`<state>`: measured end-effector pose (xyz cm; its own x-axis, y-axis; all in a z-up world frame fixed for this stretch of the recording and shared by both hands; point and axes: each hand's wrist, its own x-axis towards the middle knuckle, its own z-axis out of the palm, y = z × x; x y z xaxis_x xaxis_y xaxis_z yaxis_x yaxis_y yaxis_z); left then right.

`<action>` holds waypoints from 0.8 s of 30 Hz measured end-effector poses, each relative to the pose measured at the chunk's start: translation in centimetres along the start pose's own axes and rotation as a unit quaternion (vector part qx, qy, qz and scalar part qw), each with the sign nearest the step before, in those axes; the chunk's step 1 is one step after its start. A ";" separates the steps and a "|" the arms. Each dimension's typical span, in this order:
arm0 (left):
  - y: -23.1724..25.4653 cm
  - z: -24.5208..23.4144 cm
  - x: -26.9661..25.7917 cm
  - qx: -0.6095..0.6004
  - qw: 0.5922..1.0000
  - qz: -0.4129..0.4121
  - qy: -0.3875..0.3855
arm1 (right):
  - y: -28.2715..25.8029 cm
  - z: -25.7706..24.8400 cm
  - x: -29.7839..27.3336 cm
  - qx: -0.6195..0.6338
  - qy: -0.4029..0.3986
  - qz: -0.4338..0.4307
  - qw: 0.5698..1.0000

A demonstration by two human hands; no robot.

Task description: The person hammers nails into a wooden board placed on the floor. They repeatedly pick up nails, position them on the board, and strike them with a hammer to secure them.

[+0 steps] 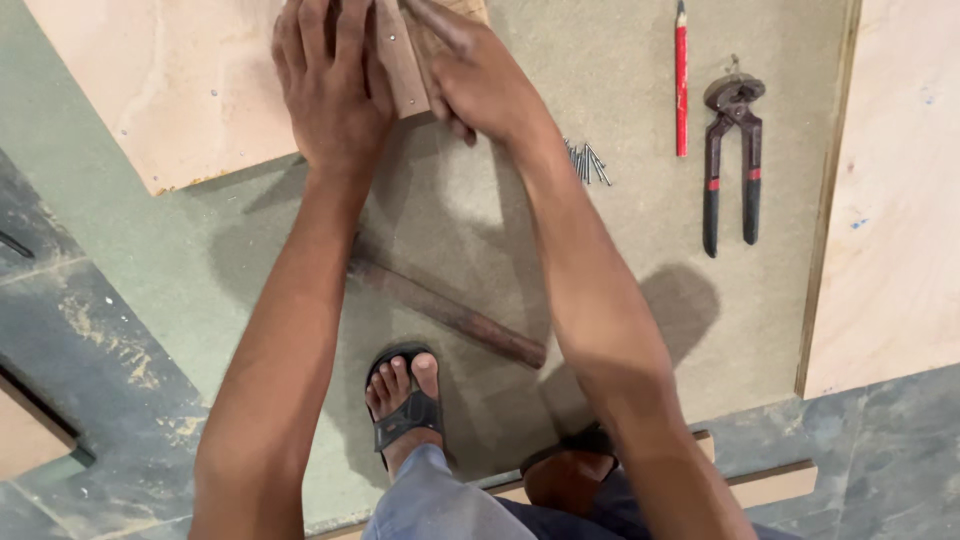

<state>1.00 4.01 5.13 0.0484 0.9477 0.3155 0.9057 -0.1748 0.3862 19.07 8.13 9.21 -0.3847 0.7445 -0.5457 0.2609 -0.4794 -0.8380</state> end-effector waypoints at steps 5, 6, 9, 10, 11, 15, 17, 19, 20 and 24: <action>-0.4 0.4 -0.1 -0.010 1.000 -0.001 -0.005 | -0.7 1.2 -1.2 0.071 -0.021 0.031 0.997; -0.8 0.5 -0.3 -0.011 1.000 0.000 -0.003 | 0.1 1.7 -2.1 0.073 -0.027 0.025 0.997; -1.7 1.9 -1.1 -0.035 0.999 -0.023 -0.007 | 3.5 2.4 -5.4 0.086 -0.013 0.049 0.995; -2.0 2.3 -1.5 -0.069 0.997 -0.018 0.001 | 4.5 2.4 -6.4 0.091 0.006 0.082 0.992; -2.7 2.3 -2.0 -0.101 0.995 -0.014 0.008 | 5.3 2.5 -7.2 0.073 0.012 0.102 0.992; -7.5 -1.4 -5.1 0.015 0.987 -0.119 0.103 | 7.4 4.5 -9.3 0.059 0.045 0.053 0.996; -10.6 -4.7 -7.1 0.079 0.959 -0.186 0.200 | 8.1 6.2 -9.2 0.033 0.087 0.014 0.996; -13.7 -7.8 -8.8 0.013 0.938 -0.318 0.136 | 9.1 8.0 -8.9 0.035 0.113 -0.014 0.993; -15.1 -9.0 -8.9 -0.065 0.915 -0.395 0.046 | 9.6 8.8 -9.0 0.051 0.121 -0.022 0.991; -17.0 -10.8 -7.6 -0.051 0.915 -0.398 0.031 | 9.8 10.6 -7.4 0.017 0.147 -0.147 0.978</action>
<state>-19.32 -3.12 5.50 -0.6373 0.7688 -0.0532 0.5992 0.5378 0.5931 15.08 -6.99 4.95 -0.1657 0.9516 -0.2589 0.1467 -0.2359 -0.9607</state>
